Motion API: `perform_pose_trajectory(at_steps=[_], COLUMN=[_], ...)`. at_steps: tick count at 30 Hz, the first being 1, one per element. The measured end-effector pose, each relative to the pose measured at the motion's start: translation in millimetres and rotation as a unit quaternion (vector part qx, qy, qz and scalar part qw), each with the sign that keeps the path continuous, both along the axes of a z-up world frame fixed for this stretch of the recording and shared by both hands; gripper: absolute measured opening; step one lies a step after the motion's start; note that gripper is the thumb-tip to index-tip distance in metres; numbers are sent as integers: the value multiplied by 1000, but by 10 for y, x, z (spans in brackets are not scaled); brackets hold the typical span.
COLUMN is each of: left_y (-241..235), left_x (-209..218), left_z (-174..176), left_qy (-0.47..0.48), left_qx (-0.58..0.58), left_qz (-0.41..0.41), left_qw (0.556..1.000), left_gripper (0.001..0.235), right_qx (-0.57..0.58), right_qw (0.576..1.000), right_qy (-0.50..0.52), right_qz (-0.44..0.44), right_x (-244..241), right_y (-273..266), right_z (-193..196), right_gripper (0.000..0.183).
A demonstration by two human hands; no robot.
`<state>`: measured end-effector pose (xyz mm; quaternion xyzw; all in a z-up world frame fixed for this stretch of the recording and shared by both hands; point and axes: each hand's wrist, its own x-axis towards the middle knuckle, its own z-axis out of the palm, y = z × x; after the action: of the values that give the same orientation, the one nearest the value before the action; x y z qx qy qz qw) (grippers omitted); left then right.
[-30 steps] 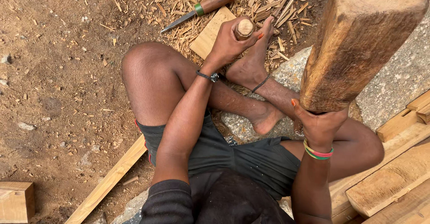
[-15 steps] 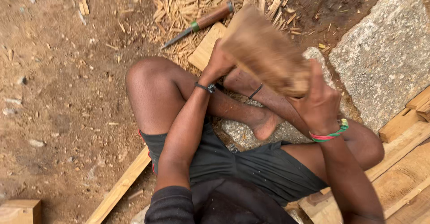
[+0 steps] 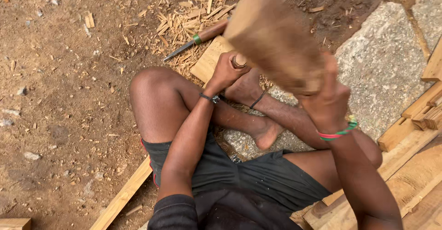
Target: The person sits cross-legged on the ground and uses a wooden mallet to strike a chisel held against a small piece of wood. They repeatedly adjust the chisel and wood, striking the chisel to carve the wood and produce shavings.
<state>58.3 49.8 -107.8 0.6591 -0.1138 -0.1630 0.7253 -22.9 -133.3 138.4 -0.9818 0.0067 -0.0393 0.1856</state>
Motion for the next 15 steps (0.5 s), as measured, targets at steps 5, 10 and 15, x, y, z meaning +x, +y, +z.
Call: perform_pose_trajectory(at_steps=[5, 10, 15], left_y=[15, 119, -7], left_x=[23, 14, -45], left_z=[-36, 21, -220], left_qy=[-12, -2, 0], left_qx=[-18, 2, 0], left_qz=[39, -29, 0], left_qw=[999, 1000, 1000], left_gripper=[37, 20, 27], right_qx=[-208, 18, -94], right_qw=[974, 993, 987], right_qy=[44, -113, -120], right_qz=[79, 23, 44], right_x=[95, -41, -67], right_y=[-120, -62, 59], right_z=[86, 325, -49], right_gripper=[102, 91, 89])
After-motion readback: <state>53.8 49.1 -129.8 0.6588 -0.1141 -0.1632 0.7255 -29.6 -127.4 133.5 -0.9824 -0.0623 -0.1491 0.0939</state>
